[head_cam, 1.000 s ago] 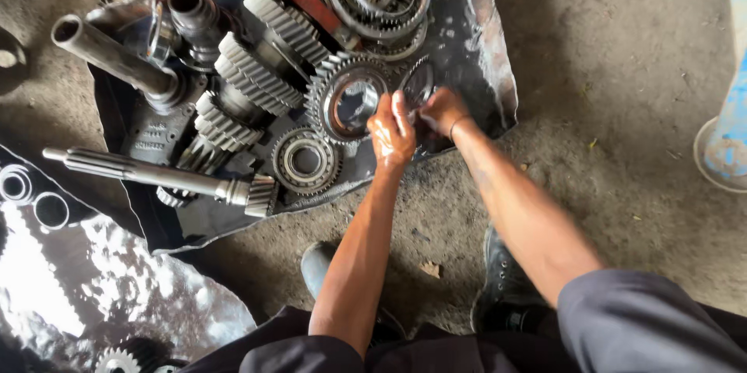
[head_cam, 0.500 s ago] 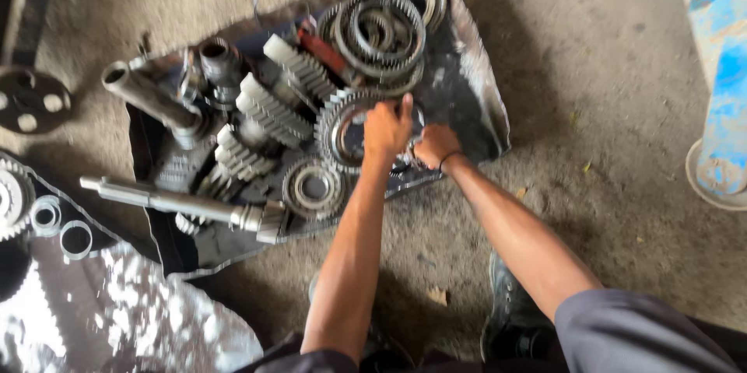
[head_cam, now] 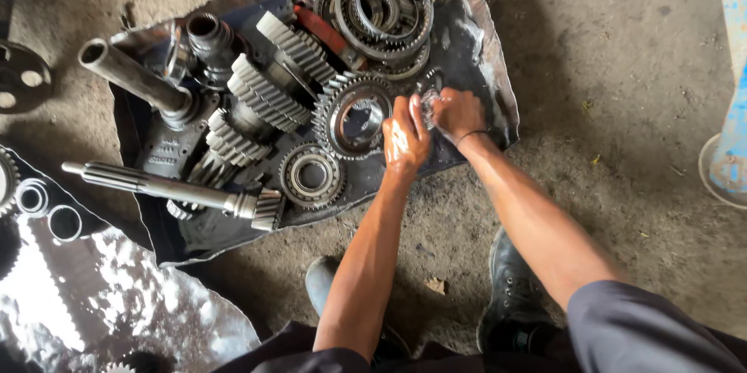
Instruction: The person cleans and handles various metal gears and bearing components from a disassembled transmission using a cloth and their hands.
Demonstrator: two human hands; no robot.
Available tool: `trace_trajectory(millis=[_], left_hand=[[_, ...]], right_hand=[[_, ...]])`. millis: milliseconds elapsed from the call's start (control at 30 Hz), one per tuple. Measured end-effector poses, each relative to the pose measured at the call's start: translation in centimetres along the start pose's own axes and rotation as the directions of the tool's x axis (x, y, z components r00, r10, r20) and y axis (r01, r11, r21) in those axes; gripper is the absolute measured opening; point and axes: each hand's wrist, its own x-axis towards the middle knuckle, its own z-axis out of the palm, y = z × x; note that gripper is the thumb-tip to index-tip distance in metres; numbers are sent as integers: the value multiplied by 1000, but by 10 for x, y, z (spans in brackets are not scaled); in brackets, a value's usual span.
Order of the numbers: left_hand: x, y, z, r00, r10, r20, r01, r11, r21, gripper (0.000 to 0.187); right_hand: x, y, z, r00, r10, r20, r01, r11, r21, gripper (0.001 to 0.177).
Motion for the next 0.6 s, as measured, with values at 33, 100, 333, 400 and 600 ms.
trace_trajectory(millis=[33, 100, 333, 400, 600], left_hand=[[0, -1, 0, 1000, 16, -13, -15, 1000, 14, 32], [2, -2, 0, 998, 55, -39, -54, 998, 41, 31], [-5, 0, -1, 1000, -10, -19, 12, 996, 85, 33], [-5, 4, -2, 995, -96, 17, 95, 994, 45, 33], [-3, 18, -4, 997, -69, -24, 70, 996, 57, 32]], right_hand=[[4, 2, 10, 997, 63, 42, -64, 998, 9, 37], [5, 3, 30, 988, 105, 112, -107, 994, 7, 33], [-4, 13, 37, 778, 153, 609, -434, 832, 346, 44], [1, 4, 19, 955, 111, 277, -150, 981, 124, 33], [5, -24, -55, 860, -424, -284, 407, 906, -119, 22]])
